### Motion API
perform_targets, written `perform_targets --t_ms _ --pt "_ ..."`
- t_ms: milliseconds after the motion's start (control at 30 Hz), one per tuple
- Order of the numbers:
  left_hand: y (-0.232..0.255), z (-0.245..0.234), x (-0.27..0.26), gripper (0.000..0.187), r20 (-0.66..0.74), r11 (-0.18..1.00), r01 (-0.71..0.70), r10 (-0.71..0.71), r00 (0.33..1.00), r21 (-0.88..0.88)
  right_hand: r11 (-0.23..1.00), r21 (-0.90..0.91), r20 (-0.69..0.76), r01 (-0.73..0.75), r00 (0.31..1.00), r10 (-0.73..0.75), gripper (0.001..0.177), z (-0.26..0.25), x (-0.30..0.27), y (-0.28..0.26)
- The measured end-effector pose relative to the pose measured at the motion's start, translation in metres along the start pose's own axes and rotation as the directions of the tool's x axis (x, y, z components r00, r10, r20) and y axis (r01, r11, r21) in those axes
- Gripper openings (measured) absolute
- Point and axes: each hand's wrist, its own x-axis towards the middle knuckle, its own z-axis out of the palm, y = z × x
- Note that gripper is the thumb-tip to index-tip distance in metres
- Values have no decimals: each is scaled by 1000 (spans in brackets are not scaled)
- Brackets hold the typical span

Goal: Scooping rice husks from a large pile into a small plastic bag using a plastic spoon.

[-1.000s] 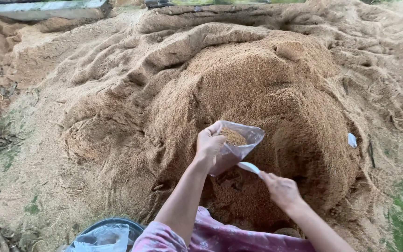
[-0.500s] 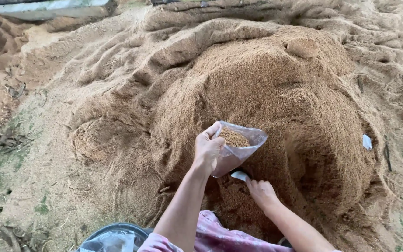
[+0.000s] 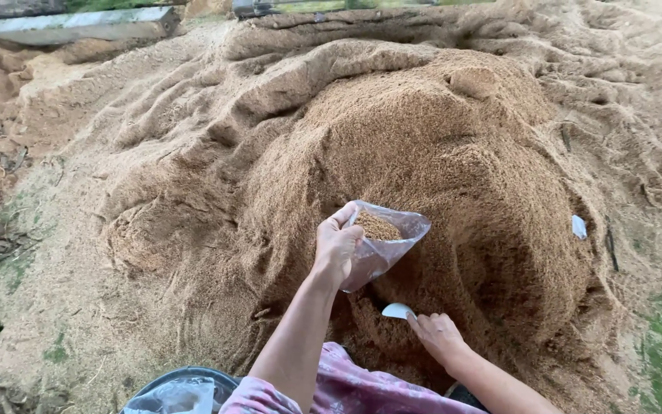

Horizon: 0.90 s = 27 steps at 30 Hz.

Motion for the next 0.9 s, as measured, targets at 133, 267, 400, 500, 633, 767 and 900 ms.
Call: perform_targets --t_ms 133,267,400,500,633,767,900 --pt "1 -1 -3 72 13 1000 -8 8 1000 -19 990 116 -428 -85 895 127 57 21 3 6" --pt "-2 2 -4 73 14 1000 -2 2 1000 16 970 220 -250 -101 955 156 81 -39 -9 26" --pt "-21 5 3 76 9 994 -105 105 994 15 978 92 -361 -189 909 209 63 -32 20 50" --pt "-31 3 10 79 -8 979 -203 203 979 18 960 42 -435 -278 860 268 42 20 58 50" --pt "5 6 -8 69 1 999 41 -41 999 -10 935 79 -163 -346 921 354 29 37 69 20" --pt "7 4 -6 69 25 1000 25 -25 999 -4 939 75 -17 -336 941 338 35 35 61 6" --pt "0 5 1 72 30 999 24 -24 999 -23 950 88 -249 -300 917 313 40 74 54 -8"
